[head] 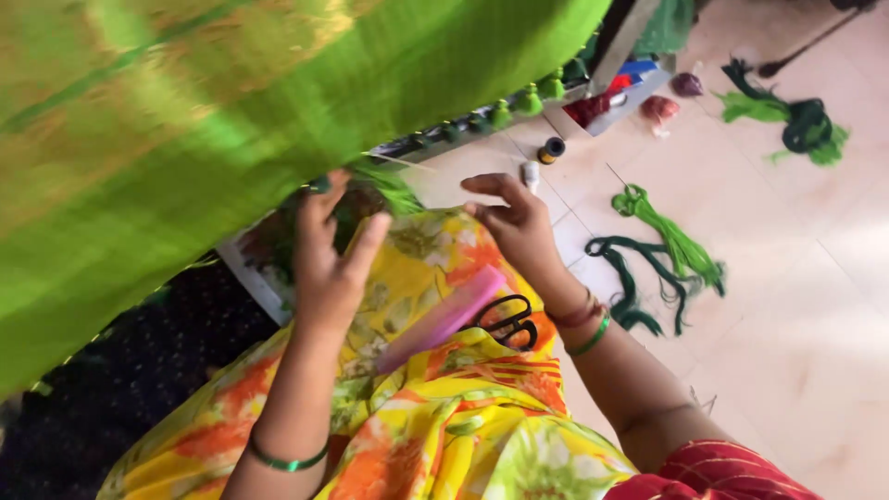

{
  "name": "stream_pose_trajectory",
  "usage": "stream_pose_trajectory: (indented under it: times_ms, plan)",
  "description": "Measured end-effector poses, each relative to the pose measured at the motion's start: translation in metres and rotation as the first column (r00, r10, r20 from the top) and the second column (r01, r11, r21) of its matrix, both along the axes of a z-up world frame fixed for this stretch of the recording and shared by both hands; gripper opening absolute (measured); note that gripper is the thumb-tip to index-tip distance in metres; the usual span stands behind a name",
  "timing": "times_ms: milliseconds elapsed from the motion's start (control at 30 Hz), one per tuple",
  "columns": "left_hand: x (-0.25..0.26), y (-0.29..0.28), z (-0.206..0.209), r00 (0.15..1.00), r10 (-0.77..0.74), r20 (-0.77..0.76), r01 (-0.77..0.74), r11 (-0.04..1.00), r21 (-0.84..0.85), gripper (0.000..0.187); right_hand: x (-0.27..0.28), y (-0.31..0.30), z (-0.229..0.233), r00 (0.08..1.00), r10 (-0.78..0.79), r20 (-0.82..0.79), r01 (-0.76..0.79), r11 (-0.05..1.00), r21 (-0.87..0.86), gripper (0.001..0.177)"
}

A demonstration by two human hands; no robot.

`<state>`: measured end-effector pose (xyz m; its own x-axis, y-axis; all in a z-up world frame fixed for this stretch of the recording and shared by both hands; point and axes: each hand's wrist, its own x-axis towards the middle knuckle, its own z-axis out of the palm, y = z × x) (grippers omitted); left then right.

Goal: Attaching decorative tassels to the border of a sari using a needle, thread, scissors, and a comb.

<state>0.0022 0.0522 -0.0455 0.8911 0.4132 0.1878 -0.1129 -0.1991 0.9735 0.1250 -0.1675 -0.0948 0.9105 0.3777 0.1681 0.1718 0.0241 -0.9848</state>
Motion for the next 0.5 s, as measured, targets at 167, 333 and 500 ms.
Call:
stream_pose_trajectory:
  times_ms: [167, 333, 500]
  plan:
    - [-0.026, 0.019, -0.068, 0.985, 0.082, -0.152, -0.105, 0.983, -0.148, 0.067, 0.112, -0.062, -0.145, 0.939, -0.115, 0.325, 0.267, 0.839, -0.474, 0.024]
    - [-0.049, 0.018, -0.063, 0.927, 0.176, -0.332, -0.206, 0.977, -0.058, 0.048, 0.236, -0.118, -0.274, 0.768, 0.137, 0.625, 0.514, 0.450, -0.730, 0.022]
    - [-0.071, 0.021, -0.079, 0.945, 0.236, -0.226, -0.210, 0.968, 0.134, 0.032, 0.229, -0.119, -0.252, 0.816, 0.224, 0.532, 0.402, 0.440, -0.803, 0.039]
